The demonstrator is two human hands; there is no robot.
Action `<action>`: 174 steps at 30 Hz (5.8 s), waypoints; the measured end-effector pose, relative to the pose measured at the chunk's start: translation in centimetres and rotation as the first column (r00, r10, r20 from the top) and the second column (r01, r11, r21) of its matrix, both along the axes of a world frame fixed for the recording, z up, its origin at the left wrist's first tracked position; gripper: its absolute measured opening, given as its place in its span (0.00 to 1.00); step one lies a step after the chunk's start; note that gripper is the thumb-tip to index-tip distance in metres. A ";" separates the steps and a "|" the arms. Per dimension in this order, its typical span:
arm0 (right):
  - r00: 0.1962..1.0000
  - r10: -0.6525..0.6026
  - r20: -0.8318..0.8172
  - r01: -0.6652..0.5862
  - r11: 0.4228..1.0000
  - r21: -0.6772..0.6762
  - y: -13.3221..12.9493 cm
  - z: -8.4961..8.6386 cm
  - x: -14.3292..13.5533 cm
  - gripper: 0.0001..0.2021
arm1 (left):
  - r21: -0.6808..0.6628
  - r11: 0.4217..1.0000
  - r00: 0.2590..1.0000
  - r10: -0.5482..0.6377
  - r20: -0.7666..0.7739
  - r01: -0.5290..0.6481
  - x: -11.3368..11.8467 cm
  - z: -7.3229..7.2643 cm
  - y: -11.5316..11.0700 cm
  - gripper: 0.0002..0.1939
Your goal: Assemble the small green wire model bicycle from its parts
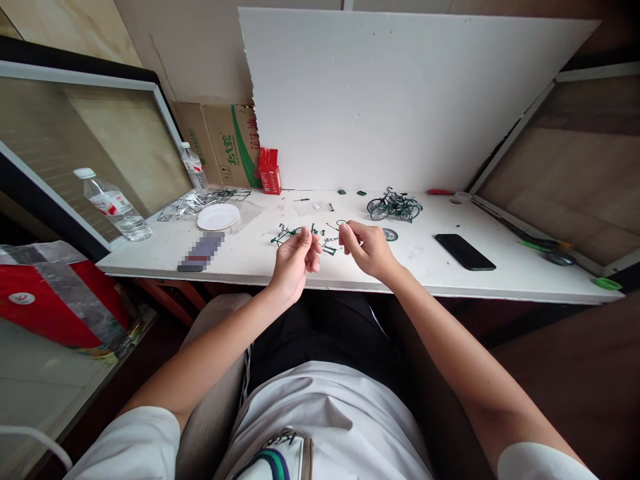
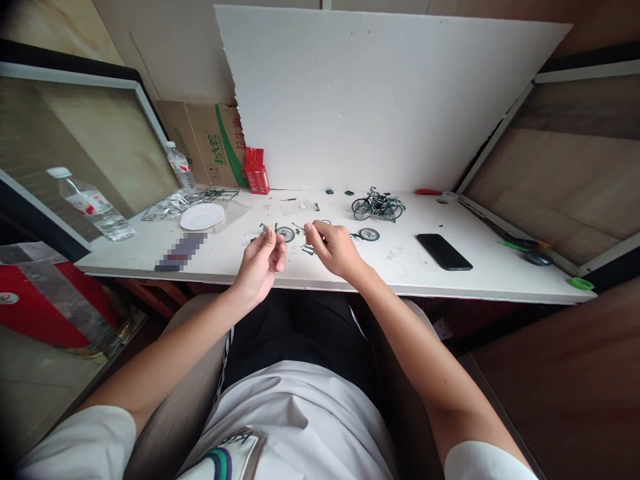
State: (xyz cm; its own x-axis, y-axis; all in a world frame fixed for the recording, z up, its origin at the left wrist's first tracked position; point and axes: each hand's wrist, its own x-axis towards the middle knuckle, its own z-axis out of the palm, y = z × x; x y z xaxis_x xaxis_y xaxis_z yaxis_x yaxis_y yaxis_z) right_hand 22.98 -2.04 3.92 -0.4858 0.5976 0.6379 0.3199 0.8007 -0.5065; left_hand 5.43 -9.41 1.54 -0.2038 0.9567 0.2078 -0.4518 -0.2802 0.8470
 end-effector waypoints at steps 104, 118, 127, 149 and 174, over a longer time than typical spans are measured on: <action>0.841 0.169 -0.514 -0.410 0.819 -0.402 0.1 -2.3 -3.0 0.18 | 0.116 0.983 0.986 -0.133 -0.095 0.144 -4.2 0.9 2.3 0.17; 0.836 0.180 -0.518 -0.436 0.791 -0.429 1.1 -3.1 -2.9 0.24 | 0.181 0.983 0.950 0.059 -0.307 -0.003 -3.5 0.9 1.5 0.24; 0.818 0.242 -0.522 -0.487 0.774 -0.404 1.1 -3.1 -2.9 0.20 | 0.197 0.978 0.939 0.125 -0.322 -0.062 -2.6 1.3 0.6 0.23; 0.846 0.220 -0.486 -0.452 0.779 -0.435 1.2 -3.0 -2.8 0.24 | 0.191 0.981 0.947 0.096 -0.306 -0.038 -2.0 1.6 -0.1 0.22; 0.934 0.157 -0.320 -0.293 0.850 -0.437 1.3 -3.2 -2.5 0.22 | 0.139 0.986 0.956 0.127 -0.264 -0.093 -3.2 -0.2 2.2 0.24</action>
State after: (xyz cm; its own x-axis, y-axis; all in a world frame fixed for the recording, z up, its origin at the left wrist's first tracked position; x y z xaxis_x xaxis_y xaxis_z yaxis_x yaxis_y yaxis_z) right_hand 20.47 -0.74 0.75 -0.4991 0.7520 0.4305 -0.0386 0.4770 -0.8780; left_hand 2.20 -7.17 1.31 -0.2258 0.8950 0.3847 -0.1710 -0.4251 0.8888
